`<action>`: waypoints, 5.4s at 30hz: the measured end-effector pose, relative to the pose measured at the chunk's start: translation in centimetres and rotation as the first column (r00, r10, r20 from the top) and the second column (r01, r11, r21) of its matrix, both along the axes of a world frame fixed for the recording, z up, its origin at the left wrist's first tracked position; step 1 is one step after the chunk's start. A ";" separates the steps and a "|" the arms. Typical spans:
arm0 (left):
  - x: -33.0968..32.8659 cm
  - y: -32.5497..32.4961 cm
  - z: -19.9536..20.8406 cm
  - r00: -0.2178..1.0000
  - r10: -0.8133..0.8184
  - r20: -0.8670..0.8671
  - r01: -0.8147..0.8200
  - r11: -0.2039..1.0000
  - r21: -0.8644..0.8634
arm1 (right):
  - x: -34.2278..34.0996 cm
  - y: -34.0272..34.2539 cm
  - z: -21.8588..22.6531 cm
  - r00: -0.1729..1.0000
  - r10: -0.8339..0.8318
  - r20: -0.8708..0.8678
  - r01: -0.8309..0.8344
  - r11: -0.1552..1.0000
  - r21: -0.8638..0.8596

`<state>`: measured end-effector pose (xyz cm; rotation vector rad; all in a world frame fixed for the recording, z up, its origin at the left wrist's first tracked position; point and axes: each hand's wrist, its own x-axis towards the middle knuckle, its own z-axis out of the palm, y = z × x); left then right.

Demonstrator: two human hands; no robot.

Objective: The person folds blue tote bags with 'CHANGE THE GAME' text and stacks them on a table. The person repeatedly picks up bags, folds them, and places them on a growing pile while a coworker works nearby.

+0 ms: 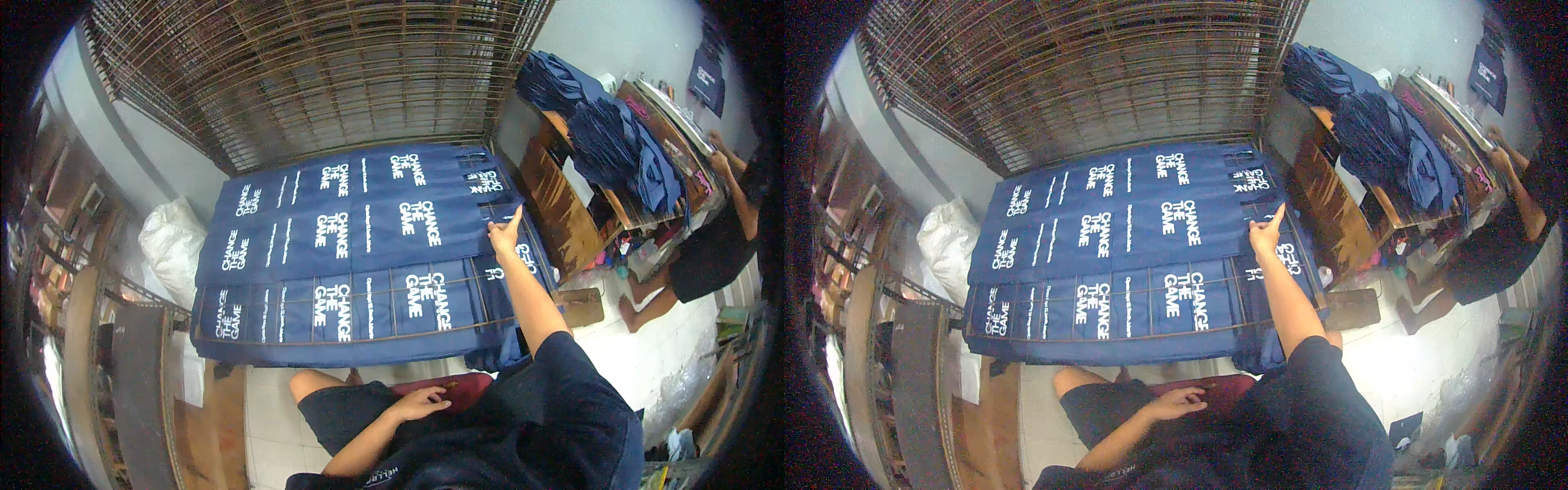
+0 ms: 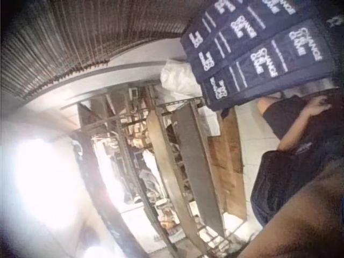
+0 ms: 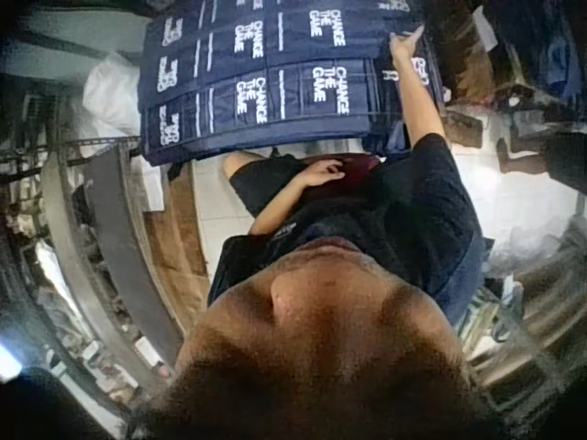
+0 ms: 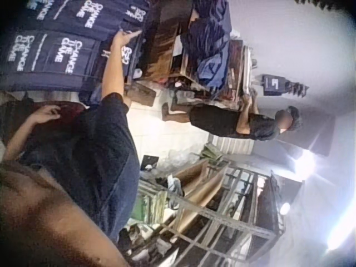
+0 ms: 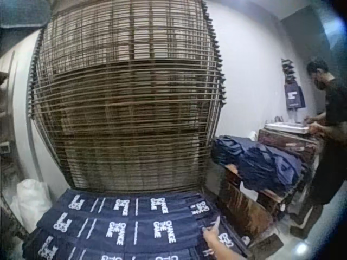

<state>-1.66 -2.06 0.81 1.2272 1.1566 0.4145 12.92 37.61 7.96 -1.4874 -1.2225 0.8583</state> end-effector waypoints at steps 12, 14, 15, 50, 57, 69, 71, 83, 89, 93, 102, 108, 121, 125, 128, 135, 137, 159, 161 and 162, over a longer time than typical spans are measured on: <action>0.2 0.3 1.1 1.000 0.003 -0.006 -0.003 0.997 -0.076 | 4.1 -3.6 2.6 0.945 -0.148 -0.293 0.143 0.989 -0.040; 0.3 0.5 0.9 1.000 -0.023 -0.013 0.022 0.999 -0.040 | 6.8 -5.3 2.2 0.944 -0.111 -0.311 0.138 0.988 0.064; 0.3 0.6 0.7 0.999 -0.034 -0.019 0.034 0.999 -0.022 | 8.5 -6.5 2.1 0.954 -0.068 -0.292 0.113 0.984 0.140; 0.2 1.5 0.3 0.988 0.127 0.087 -0.093 0.942 -0.323 | 25.2 -21.6 -7.7 0.752 -0.301 0.586 0.357 0.934 0.021; 0.2 1.3 0.5 0.990 0.133 0.039 -0.116 0.949 -0.293 | 25.1 -21.9 -6.4 0.888 -0.269 0.372 0.320 0.944 -0.080; 0.5 1.6 1.1 0.991 0.136 0.002 -0.129 0.944 -0.304 | 29.5 -12.7 9.9 0.932 -0.351 -0.091 0.342 0.769 0.540; 0.4 1.1 0.5 0.985 0.171 -0.005 -0.165 0.942 -0.291 | 31.1 -10.2 14.3 0.933 -0.300 -0.200 0.360 0.769 0.528; 0.8 0.5 2.6 0.935 0.350 -0.055 -0.352 0.898 -0.264 | 40.7 1.5 26.0 0.463 0.097 -0.881 0.363 0.886 0.288; 0.7 0.0 2.8 0.932 0.349 -0.097 -0.362 0.907 -0.216 | 39.0 3.3 26.3 0.172 0.273 -0.946 0.259 0.914 0.311; 0.5 0.4 0.3 0.938 0.346 -0.018 -0.344 0.922 -0.178 | 44.6 10.7 24.2 0.456 0.113 -0.883 0.257 0.933 0.252; 1.9 1.3 9.6 0.944 0.322 0.071 -0.328 0.938 0.115 | 31.8 -1.0 45.4 0.933 0.218 -0.287 -0.021 0.828 0.560; -0.7 8.7 25.2 0.917 0.379 0.127 -0.352 0.616 0.705 | 23.8 -13.9 55.7 0.781 0.143 0.608 -0.502 0.723 0.475; -3.0 15.6 35.1 0.894 0.093 0.438 -0.438 0.384 0.813 | 8.6 -19.5 52.8 0.043 0.788 0.614 -0.850 0.351 -0.392; -3.5 12.6 36.2 0.802 -0.136 0.582 -0.414 0.575 0.706 | 5.6 -17.5 49.7 -0.042 0.795 0.605 -0.868 0.271 -0.416; -3.3 11.3 38.3 0.818 0.023 0.575 -0.476 0.588 0.654 | 4.5 -15.9 48.1 -0.047 0.665 0.746 -0.876 0.331 -0.350; -6.1 12.8 36.9 0.759 0.351 0.549 -0.650 0.350 0.675 | 10.3 -11.2 33.3 0.870 0.293 0.397 -0.449 0.805 0.389; -8.4 12.9 37.4 0.704 0.398 0.588 -0.700 0.249 0.669 | 12.5 -10.4 23.3 0.954 0.266 0.134 -0.297 0.806 0.512; -39.4 -5.6 33.7 -0.059 0.586 0.808 -0.844 -0.462 0.273 | -32.2 -31.2 15.0 0.321 0.614 -0.721 -0.783 0.600 0.163; -41.8 -7.4 29.2 -0.231 0.625 0.746 -0.806 -0.552 0.214 | -34.8 -32.6 11.3 0.435 0.698 -0.569 -0.815 0.574 0.080; -42.9 -7.7 26.6 -0.311 0.633 0.709 -0.795 -0.582 0.171 | -35.7 -33.4 10.0 0.442 0.688 -0.575 -0.833 0.554 0.023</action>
